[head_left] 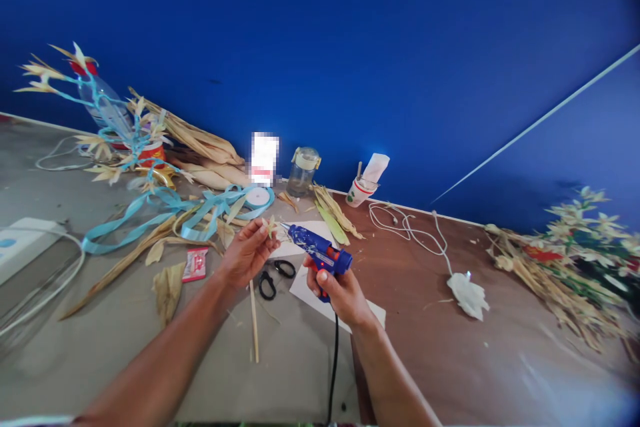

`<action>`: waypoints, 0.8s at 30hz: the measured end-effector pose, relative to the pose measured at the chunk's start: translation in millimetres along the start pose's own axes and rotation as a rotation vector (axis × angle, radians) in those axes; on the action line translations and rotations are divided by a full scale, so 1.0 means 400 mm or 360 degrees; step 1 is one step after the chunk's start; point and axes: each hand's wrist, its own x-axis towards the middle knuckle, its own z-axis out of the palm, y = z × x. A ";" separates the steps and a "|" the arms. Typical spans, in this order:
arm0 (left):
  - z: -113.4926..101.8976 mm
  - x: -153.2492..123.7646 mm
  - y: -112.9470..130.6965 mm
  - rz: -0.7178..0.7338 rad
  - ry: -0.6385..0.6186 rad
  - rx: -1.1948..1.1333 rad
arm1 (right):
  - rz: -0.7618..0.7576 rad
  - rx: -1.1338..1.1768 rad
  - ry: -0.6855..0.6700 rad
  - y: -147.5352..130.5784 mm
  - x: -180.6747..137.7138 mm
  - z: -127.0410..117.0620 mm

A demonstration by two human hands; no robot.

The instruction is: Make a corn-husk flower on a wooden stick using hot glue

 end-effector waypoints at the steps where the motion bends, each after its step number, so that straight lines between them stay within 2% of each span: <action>1: 0.002 -0.001 0.000 0.0002 0.0009 0.0002 | -0.0002 -0.0009 -0.0021 0.002 -0.002 -0.001; 12: -0.003 0.001 -0.001 0.0098 -0.0063 0.0087 | 0.0009 -0.0105 -0.0124 0.001 -0.011 -0.002; 24: 0.002 -0.002 0.002 0.0107 -0.0151 0.0154 | -0.0004 -0.0221 -0.0112 -0.001 -0.016 -0.005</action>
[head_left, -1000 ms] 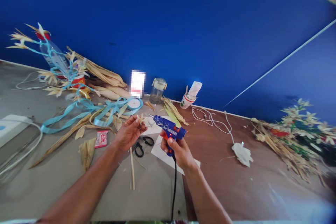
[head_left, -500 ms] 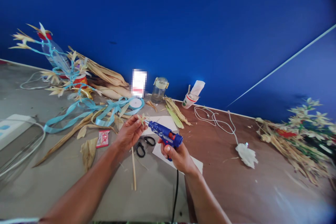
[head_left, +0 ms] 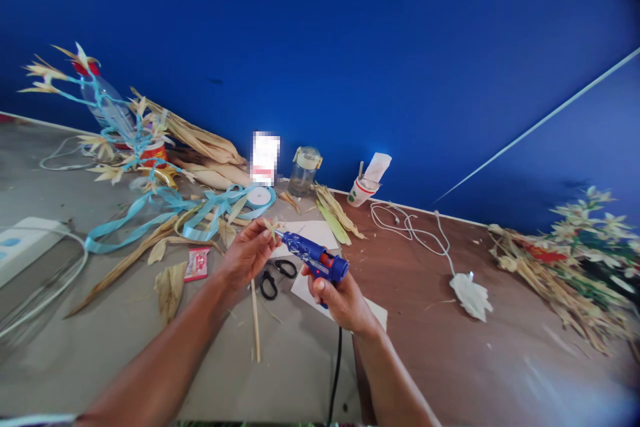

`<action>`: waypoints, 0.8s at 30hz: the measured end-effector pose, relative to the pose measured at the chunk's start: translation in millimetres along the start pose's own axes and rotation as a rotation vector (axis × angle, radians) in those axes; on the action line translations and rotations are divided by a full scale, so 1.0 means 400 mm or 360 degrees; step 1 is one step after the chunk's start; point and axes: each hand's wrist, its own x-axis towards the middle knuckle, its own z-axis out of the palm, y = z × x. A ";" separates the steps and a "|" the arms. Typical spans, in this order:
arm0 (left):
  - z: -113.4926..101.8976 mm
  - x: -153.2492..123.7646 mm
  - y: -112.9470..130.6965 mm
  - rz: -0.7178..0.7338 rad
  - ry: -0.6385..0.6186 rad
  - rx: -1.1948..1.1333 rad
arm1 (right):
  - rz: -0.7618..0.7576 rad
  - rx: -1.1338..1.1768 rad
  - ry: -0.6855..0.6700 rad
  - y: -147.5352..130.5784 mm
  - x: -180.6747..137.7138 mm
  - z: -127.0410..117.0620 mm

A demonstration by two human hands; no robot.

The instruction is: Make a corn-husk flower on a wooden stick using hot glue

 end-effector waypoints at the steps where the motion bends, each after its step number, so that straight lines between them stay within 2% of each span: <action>1: -0.001 0.000 -0.001 -0.0004 0.0000 0.0003 | -0.0002 0.0000 0.0000 0.000 0.000 0.000; 24: -0.002 0.002 -0.004 0.0056 -0.0002 0.0033 | 0.0030 -0.0120 0.0027 -0.003 -0.003 0.001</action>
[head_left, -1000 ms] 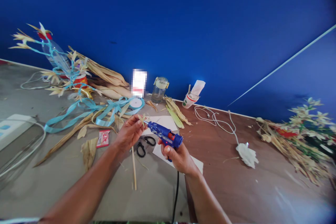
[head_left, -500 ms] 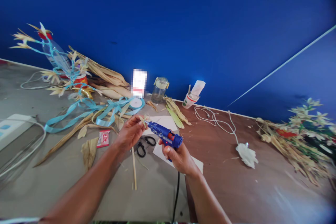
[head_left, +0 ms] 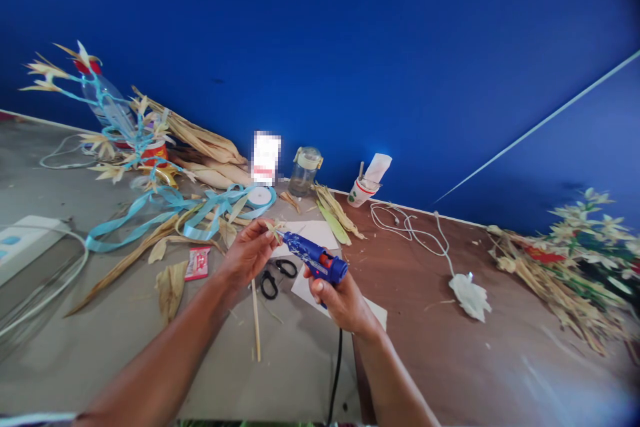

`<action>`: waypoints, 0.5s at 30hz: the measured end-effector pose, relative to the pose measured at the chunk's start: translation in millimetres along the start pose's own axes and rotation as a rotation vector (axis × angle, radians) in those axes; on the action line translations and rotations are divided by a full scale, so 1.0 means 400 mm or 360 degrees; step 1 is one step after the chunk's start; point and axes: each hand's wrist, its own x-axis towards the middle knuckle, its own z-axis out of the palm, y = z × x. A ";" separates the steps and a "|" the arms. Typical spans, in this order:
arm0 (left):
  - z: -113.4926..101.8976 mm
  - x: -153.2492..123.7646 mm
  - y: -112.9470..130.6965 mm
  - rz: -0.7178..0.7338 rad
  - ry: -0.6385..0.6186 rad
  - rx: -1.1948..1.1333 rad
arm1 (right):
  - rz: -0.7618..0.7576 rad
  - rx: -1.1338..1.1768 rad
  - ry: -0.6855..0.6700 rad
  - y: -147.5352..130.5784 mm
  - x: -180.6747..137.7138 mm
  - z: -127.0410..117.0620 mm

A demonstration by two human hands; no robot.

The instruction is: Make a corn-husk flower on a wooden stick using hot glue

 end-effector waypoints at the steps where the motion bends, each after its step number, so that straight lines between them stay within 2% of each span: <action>1: 0.000 0.001 0.000 -0.0002 0.0002 -0.0006 | -0.0012 0.0000 0.0004 0.000 0.001 0.000; 15: 0.003 0.000 0.002 -0.0015 0.0027 -0.0013 | -0.0016 -0.0002 0.0012 0.008 0.000 -0.001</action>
